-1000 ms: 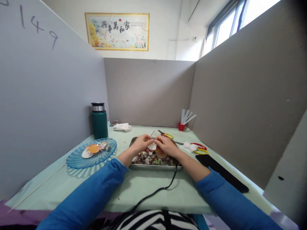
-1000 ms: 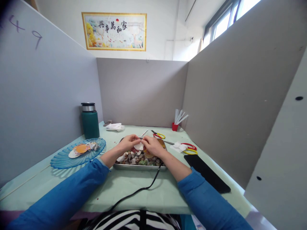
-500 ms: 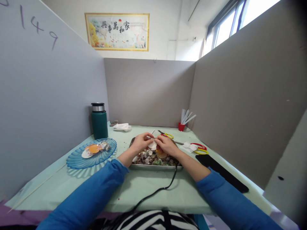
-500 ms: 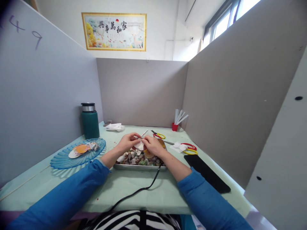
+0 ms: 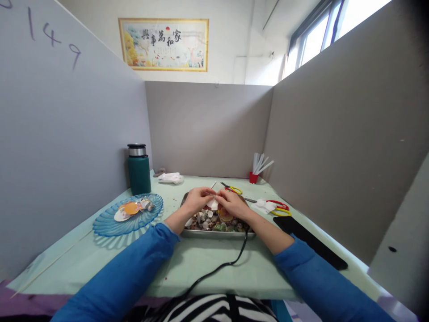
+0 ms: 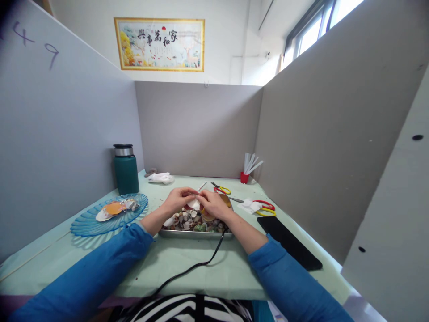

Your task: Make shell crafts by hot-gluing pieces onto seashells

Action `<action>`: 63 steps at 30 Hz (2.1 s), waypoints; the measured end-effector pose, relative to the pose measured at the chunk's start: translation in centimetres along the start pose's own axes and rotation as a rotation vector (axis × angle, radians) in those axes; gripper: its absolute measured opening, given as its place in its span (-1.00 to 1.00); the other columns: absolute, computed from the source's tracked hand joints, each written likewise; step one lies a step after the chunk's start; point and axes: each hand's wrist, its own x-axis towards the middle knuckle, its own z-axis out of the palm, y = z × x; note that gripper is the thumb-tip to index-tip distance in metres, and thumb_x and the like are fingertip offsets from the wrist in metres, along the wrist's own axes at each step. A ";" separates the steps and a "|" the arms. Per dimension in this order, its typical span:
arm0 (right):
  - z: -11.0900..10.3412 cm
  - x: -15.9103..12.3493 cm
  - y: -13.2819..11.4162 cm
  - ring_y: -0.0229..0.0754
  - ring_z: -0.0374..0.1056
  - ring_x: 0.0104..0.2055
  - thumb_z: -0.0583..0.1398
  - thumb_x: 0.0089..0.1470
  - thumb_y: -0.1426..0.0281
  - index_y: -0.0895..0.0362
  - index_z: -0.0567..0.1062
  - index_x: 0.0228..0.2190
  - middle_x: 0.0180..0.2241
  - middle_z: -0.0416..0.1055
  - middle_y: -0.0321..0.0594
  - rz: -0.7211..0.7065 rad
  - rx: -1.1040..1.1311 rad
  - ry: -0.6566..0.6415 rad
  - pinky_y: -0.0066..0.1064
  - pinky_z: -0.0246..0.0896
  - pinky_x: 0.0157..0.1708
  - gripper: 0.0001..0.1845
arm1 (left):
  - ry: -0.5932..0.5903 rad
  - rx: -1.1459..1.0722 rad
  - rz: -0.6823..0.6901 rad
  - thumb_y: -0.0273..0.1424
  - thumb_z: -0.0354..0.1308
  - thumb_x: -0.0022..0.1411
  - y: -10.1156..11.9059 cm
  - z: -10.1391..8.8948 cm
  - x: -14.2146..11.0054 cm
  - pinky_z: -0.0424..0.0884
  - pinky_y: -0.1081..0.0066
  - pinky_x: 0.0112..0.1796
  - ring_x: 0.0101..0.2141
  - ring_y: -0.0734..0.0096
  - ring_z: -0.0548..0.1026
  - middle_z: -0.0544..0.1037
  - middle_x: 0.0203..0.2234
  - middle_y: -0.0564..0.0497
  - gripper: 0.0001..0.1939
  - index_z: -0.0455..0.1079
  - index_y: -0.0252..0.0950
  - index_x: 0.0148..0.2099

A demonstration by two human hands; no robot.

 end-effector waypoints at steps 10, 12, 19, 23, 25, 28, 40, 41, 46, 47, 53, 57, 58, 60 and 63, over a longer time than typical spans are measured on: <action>-0.1 0.0 -0.3 -0.29 0.33 -0.53 0.05 0.13 0.28 0.16 0.35 -0.45 -0.58 0.40 -0.31 -0.009 -0.019 -0.005 -0.51 0.13 -0.51 -0.78 | -0.087 -0.051 -0.026 -0.39 0.15 0.02 -0.2 -0.1 -0.1 0.37 0.55 -0.65 -0.58 0.51 0.43 0.47 -0.52 0.03 -0.78 0.39 -0.36 -0.24; -0.1 0.1 -0.3 -0.29 0.32 -0.53 0.06 0.13 0.29 0.16 0.35 -0.46 -0.58 0.40 -0.31 -0.007 -0.019 0.002 -0.52 0.13 -0.51 -0.78 | -0.100 -0.070 -0.025 -0.37 0.16 0.02 -0.2 0.0 -0.1 0.39 0.54 -0.63 -0.56 0.49 0.44 0.47 -0.51 0.03 -0.78 0.37 -0.36 -0.25; 0.1 0.1 0.2 -0.32 0.31 -0.58 0.03 0.14 0.29 0.15 0.34 -0.43 -0.60 0.39 -0.33 0.008 0.026 -0.007 -0.54 0.13 -0.54 -0.79 | -0.099 -0.093 -0.025 -0.32 0.19 0.02 -0.5 -0.1 0.0 0.41 0.49 -0.64 -0.61 0.49 0.44 0.44 -0.57 0.06 -0.72 0.31 -0.33 -0.22; 0.1 0.0 0.1 -0.32 0.30 -0.59 0.03 0.15 0.28 0.15 0.35 -0.42 -0.61 0.39 -0.33 0.002 0.031 -0.018 -0.53 0.13 -0.55 -0.78 | -0.089 -0.110 -0.020 -0.32 0.21 0.00 -0.5 -0.1 -0.1 0.42 0.51 -0.62 -0.56 0.48 0.45 0.45 -0.55 0.04 -0.75 0.32 -0.35 -0.29; 0.0 0.0 0.0 -0.31 0.30 -0.58 0.03 0.15 0.28 0.14 0.36 -0.42 -0.61 0.39 -0.33 -0.002 0.024 -0.019 -0.53 0.13 -0.54 -0.77 | -0.083 -0.124 -0.025 -0.32 0.22 -0.01 -0.4 -0.1 -0.1 0.43 0.51 -0.61 -0.53 0.48 0.46 0.46 -0.53 0.03 -0.75 0.32 -0.35 -0.31; 0.0 -0.1 -0.2 -0.30 0.30 -0.56 0.03 0.14 0.28 0.15 0.37 -0.43 -0.61 0.39 -0.33 -0.007 0.007 -0.012 -0.52 0.14 -0.51 -0.77 | -0.078 -0.137 -0.036 -0.32 0.23 -0.03 -0.2 0.0 -0.2 0.43 0.50 -0.61 -0.52 0.47 0.46 0.47 -0.52 0.03 -0.75 0.32 -0.36 -0.33; 0.0 0.0 -0.1 -0.31 0.30 -0.56 0.03 0.14 0.31 0.15 0.36 -0.43 -0.60 0.38 -0.33 -0.008 -0.005 -0.009 -0.52 0.13 -0.51 -0.79 | -0.114 -0.129 -0.046 -0.30 0.20 0.01 -0.3 -0.1 -0.2 0.41 0.51 -0.61 -0.58 0.49 0.46 0.45 -0.54 0.05 -0.72 0.29 -0.34 -0.25; 0.0 0.0 -0.1 -0.32 0.29 -0.57 0.03 0.14 0.31 0.15 0.35 -0.43 -0.60 0.38 -0.33 -0.004 0.001 -0.002 -0.53 0.13 -0.52 -0.80 | -0.113 -0.119 -0.054 -0.30 0.19 0.02 -0.3 -0.1 -0.3 0.39 0.52 -0.63 -0.61 0.50 0.45 0.45 -0.55 0.05 -0.70 0.27 -0.33 -0.21; 0.0 -0.2 -0.4 -0.33 0.28 -0.62 0.03 0.14 0.25 0.13 0.32 -0.44 -0.61 0.37 -0.33 0.031 0.062 0.011 -0.54 0.12 -0.61 -0.77 | -0.105 -0.033 -0.076 -0.25 0.13 0.07 0.0 -0.3 -0.4 0.23 0.62 -0.71 -0.73 0.56 0.39 0.42 -0.60 0.09 -0.70 0.26 -0.34 -0.20; 0.0 -0.2 -0.4 -0.33 0.28 -0.64 0.03 0.14 0.23 0.13 0.31 -0.44 -0.61 0.36 -0.34 0.040 0.074 0.010 -0.54 0.12 -0.62 -0.76 | -0.105 -0.011 -0.066 -0.24 0.13 0.07 -0.1 -0.3 -0.4 0.20 0.63 -0.72 -0.75 0.60 0.35 0.39 -0.62 0.11 -0.72 0.28 -0.35 -0.24; 0.0 -0.1 -0.2 -0.34 0.27 -0.65 0.03 0.14 0.22 0.13 0.31 -0.42 -0.60 0.36 -0.34 0.045 0.083 0.004 -0.55 0.12 -0.64 -0.76 | -0.105 0.006 -0.046 -0.21 0.11 0.07 -0.4 -0.3 -0.3 0.18 0.61 -0.72 -0.78 0.66 0.24 0.33 -0.67 0.15 -0.72 0.34 -0.37 -0.32; 0.0 -0.1 -0.1 -0.34 0.28 -0.64 0.03 0.15 0.24 0.14 0.32 -0.41 -0.59 0.38 -0.34 0.031 0.031 0.023 -0.54 0.12 -0.60 -0.77 | -0.119 -0.003 -0.043 -0.20 0.09 0.07 -0.2 -0.3 -0.4 0.14 0.61 -0.74 -0.77 0.64 0.27 0.34 -0.67 0.15 -0.70 0.34 -0.36 -0.31; 0.0 -0.1 -0.1 -0.34 0.28 -0.63 0.03 0.15 0.24 0.14 0.33 -0.41 -0.59 0.38 -0.34 0.027 0.016 0.027 -0.54 0.12 -0.58 -0.77 | -0.116 -0.006 -0.043 -0.20 0.09 0.07 -0.1 -0.3 -0.4 0.14 0.61 -0.74 -0.78 0.64 0.26 0.35 -0.66 0.15 -0.70 0.34 -0.36 -0.30; 0.0 -0.1 -0.2 -0.34 0.29 -0.62 0.02 0.15 0.24 0.14 0.34 -0.41 -0.59 0.39 -0.33 0.018 -0.011 0.033 -0.53 0.12 -0.56 -0.76 | -0.109 -0.010 -0.040 -0.20 0.09 0.07 -0.1 -0.3 -0.4 0.13 0.61 -0.74 -0.78 0.65 0.26 0.36 -0.65 0.14 -0.70 0.34 -0.36 -0.29; -0.1 -0.2 -0.3 -0.32 0.30 -0.56 0.02 0.15 0.25 0.14 0.35 -0.42 -0.58 0.40 -0.32 -0.010 -0.059 0.039 -0.53 0.11 -0.52 -0.75 | -0.102 -0.005 -0.040 -0.18 0.08 0.07 -0.2 -0.3 -0.3 0.11 0.61 -0.75 -0.78 0.64 0.28 0.38 -0.62 0.13 -0.70 0.33 -0.36 -0.31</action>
